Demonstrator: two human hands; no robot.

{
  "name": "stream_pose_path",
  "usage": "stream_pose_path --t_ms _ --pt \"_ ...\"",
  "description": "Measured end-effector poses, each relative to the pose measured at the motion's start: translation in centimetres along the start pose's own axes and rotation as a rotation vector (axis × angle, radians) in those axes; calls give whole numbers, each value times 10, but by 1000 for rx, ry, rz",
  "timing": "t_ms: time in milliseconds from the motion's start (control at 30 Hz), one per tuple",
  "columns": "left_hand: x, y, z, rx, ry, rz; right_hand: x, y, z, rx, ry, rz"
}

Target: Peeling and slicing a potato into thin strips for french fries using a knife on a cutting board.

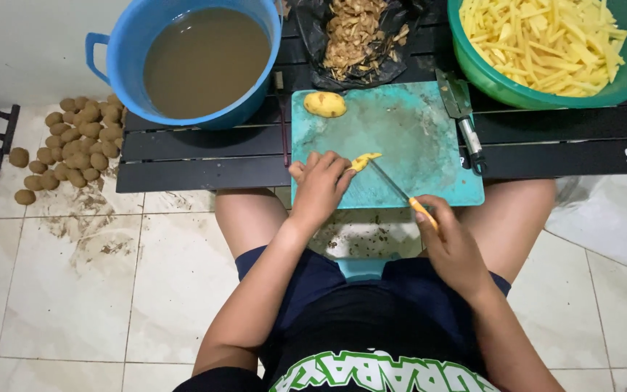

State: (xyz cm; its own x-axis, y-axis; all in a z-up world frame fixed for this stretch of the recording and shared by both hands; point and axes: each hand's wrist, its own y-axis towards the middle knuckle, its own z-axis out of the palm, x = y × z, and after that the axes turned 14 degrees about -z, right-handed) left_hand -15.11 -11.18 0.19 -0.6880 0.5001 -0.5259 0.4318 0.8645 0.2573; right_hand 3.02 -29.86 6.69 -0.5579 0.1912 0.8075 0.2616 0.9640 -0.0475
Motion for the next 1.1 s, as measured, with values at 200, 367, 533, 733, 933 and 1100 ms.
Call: stream_pose_path --t_ms 200,367,533,733,933,1100 --pt "1 -9 -14 98 -142 -69 3 4 0 26 -41 -5" --pt "4 -12 -24 129 -78 -87 3 7 -7 73 -96 -25" --pt "7 -16 -7 127 -87 -74 7 18 -7 64 -115 -15" --pt "-8 -15 13 22 -89 -70 12 17 0 -27 -63 -5" --pt "-12 -18 16 16 -114 -71 12 -3 21 28 -43 -112" --pt "-13 -19 11 16 -147 -66 2 -9 32 11 -87 -151"
